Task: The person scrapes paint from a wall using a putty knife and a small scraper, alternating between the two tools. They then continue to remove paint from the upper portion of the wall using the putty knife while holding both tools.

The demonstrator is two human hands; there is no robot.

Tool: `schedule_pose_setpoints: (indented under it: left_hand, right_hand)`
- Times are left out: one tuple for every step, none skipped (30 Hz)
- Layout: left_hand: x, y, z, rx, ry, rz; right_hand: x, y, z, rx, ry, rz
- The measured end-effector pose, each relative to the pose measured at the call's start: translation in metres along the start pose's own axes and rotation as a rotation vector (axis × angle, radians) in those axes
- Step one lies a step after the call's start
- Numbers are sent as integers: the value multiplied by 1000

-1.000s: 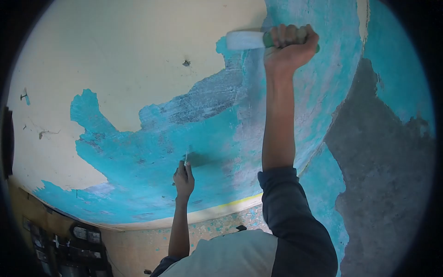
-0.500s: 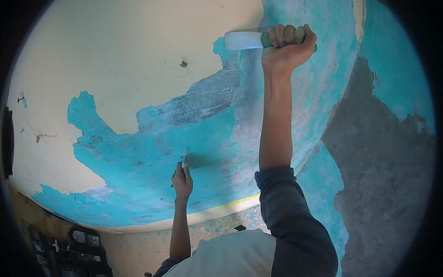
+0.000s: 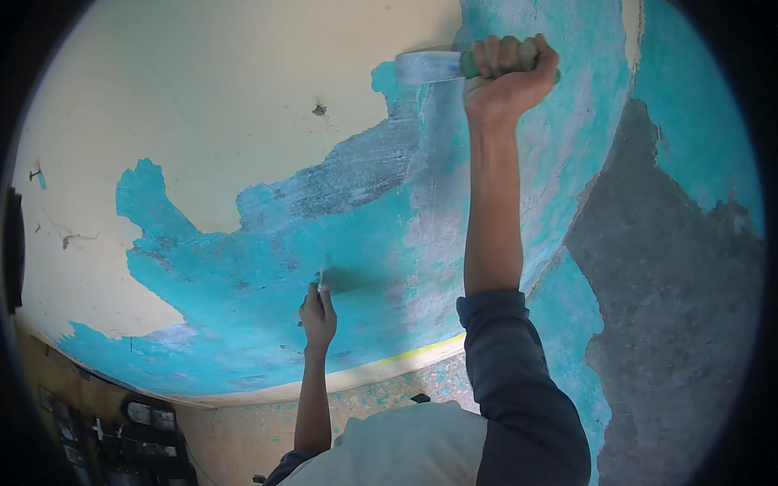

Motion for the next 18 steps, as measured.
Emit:
schedule_pose_setpoints:
  left_hand:
    - [-1, -2, 2, -2, 0, -6]
    - [-1, -3, 5, 2, -12, -17]
    - [1, -2, 5, 6, -22, -22]
    - [2, -1, 7, 0, -21, -19]
    - [2, -1, 7, -17, -32, -17]
    - [1, -3, 6, -30, -43, -16]
    - [1, -4, 4, -26, -45, -15]
    - [1, -4, 2, -37, -46, -25]
    - [0, -2, 2, -53, -46, -37]
    - [1, -1, 2, -59, -44, -36]
    - [1, -2, 3, -64, -17, -5]
    - [1, -2, 5, -69, 8, 29]
    - [2, -1, 5, -69, 9, 38]
    - [2, -1, 5, -69, 11, 54]
    - [2, -1, 5, -70, 14, 64]
    - [1, -3, 5, -71, 16, 60]
    - [1, -4, 6, -56, 15, 34]
    - [1, -3, 5, -43, 12, 13]
  right_hand:
    - [3, -3, -3, -5, -2, 4]
    - [10, -9, -9, 32, -35, 68]
    - [17, -16, -11, 72, -69, 127]
    - [11, -12, -8, 70, -70, 121]
    - [-1, -3, -1, 66, -49, 109]
    - [-9, -1, 7, 65, -26, 101]
    - [-10, 1, 7, 48, -35, 118]
    - [-7, 3, 2, 46, -35, 123]
    - [9, -13, -8, 54, -89, 201]
    - [21, -22, -14, 64, -144, 272]
    - [21, -27, -7, 136, -124, 290]
    - [12, -20, -2, 137, -125, 282]
    - [-5, -9, 8, 151, -63, 243]
    - [-15, 2, 14, 164, -2, 208]
    - [-11, 1, 8, 80, -72, 204]
    - [0, -4, -1, 77, -75, 207]
    - [17, -15, -16, 96, -158, 349]
    - [30, -22, -25, 116, -241, 486]
Point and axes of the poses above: each hand's wrist, its own x-axis away from the middle knuckle, its own y-axis out of the back of the hand, z = x × y, the point moved 5 cm from there along -x, towards the middle knuckle
